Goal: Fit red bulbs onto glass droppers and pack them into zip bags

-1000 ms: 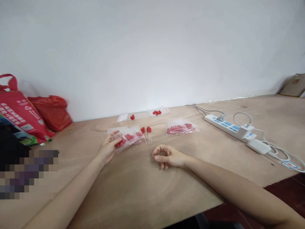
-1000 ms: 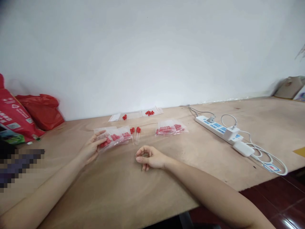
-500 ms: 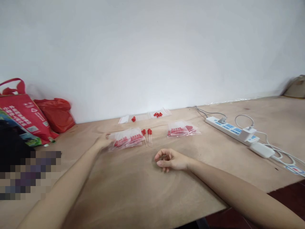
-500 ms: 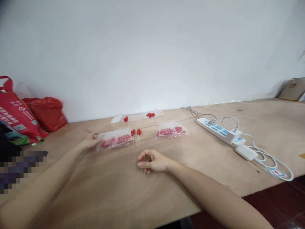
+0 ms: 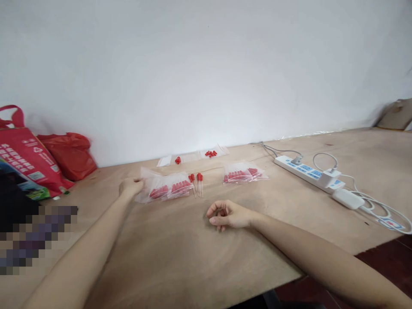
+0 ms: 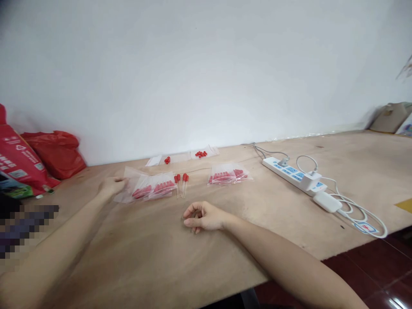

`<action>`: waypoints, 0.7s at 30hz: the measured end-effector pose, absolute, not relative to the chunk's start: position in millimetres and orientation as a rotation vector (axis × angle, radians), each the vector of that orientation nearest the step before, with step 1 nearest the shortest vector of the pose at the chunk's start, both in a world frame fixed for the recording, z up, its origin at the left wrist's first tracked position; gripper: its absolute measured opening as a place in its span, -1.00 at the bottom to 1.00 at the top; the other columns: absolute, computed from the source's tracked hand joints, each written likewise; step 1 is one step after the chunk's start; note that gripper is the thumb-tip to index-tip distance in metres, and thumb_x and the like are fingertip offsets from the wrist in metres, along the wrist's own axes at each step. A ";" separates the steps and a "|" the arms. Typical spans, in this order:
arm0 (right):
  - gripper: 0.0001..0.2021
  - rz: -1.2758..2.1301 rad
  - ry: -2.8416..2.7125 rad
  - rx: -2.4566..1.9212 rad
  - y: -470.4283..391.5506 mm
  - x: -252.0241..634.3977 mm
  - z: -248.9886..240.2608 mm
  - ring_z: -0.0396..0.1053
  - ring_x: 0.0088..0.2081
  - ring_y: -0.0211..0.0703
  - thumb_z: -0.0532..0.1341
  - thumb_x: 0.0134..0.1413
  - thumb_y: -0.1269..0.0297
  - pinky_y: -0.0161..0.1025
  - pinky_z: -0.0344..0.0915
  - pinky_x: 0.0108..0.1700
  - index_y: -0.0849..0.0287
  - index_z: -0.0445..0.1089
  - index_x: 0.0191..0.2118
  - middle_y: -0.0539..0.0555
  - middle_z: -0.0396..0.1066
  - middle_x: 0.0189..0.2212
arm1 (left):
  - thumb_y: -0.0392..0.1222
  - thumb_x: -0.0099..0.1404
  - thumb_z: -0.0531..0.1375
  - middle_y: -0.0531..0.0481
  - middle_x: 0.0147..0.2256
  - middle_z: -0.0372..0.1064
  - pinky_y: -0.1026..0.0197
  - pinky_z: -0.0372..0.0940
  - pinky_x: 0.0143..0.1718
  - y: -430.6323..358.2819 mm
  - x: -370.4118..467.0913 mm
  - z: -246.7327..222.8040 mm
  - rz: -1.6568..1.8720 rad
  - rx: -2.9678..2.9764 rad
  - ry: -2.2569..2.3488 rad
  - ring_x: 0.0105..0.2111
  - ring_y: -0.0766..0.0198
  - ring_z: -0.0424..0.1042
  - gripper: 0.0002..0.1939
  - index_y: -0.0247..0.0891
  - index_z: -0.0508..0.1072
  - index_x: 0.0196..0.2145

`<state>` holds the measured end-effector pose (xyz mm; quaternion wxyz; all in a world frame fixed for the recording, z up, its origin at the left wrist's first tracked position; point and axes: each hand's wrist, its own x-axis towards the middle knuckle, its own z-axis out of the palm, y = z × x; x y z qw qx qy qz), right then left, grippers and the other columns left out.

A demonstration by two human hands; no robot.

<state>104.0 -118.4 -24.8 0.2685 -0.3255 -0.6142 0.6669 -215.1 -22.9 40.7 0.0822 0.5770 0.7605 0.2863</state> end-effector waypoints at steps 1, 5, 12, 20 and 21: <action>-0.59 1.791 -1.648 -0.883 -118.7 103.3 -25.3 0.29 -0.61 -0.42 0.34 -0.35 0.09 -0.43 0.25 -0.56 0.24 0.26 -0.36 -0.13 0.27 -0.62 | -0.19 0.17 0.06 -0.16 -0.37 0.42 0.08 0.17 -0.23 -29.9 -211.8 46.8 0.888 1.748 2.321 -0.16 -0.09 0.29 -0.69 -0.52 0.41 -0.26; -0.68 1.638 -1.562 -0.943 -118.6 98.7 -31.1 0.27 -0.64 -0.41 0.29 -0.25 0.14 -0.42 0.22 -0.59 0.23 0.22 -0.39 -0.12 0.26 -0.62 | -0.20 0.24 0.00 -0.01 -0.07 0.33 0.18 0.15 -0.06 -67.7 -186.2 52.3 1.072 2.143 2.253 -0.06 0.14 0.27 -0.68 -0.35 0.37 -0.10; -0.96 0.977 -1.594 -1.262 -88.6 92.2 -39.5 0.25 -0.58 -0.36 0.13 -0.12 0.44 -0.38 0.22 -0.52 0.21 0.24 -0.44 -0.05 0.29 -0.56 | -0.14 0.29 -0.07 -0.05 0.04 0.23 0.12 0.17 0.04 -131.9 -135.0 -16.2 0.499 2.806 1.218 0.01 0.18 0.25 -0.63 -0.21 0.34 -0.02; -0.80 0.518 -1.747 -1.593 -31.3 53.5 -14.2 0.35 -0.36 -0.19 0.21 -0.16 0.33 -0.35 0.20 -0.36 0.30 0.33 -0.33 0.15 0.41 -0.41 | -0.02 0.29 -0.05 -0.06 0.17 -0.02 -0.09 -0.02 0.11 -147.4 -125.2 -13.2 0.261 2.645 1.192 0.15 0.08 -0.01 -0.54 -0.13 0.14 0.12; -0.79 0.517 -1.753 -1.619 -25.9 47.1 -12.5 0.35 -0.36 -0.18 0.21 -0.16 0.28 -0.36 0.19 -0.39 0.29 0.34 -0.35 0.17 0.41 -0.42 | -0.02 0.28 -0.04 -0.07 0.16 -0.02 -0.10 -0.01 0.11 -147.9 -124.3 -10.7 0.248 2.634 1.203 0.15 0.07 -0.01 -0.54 -0.15 0.15 0.11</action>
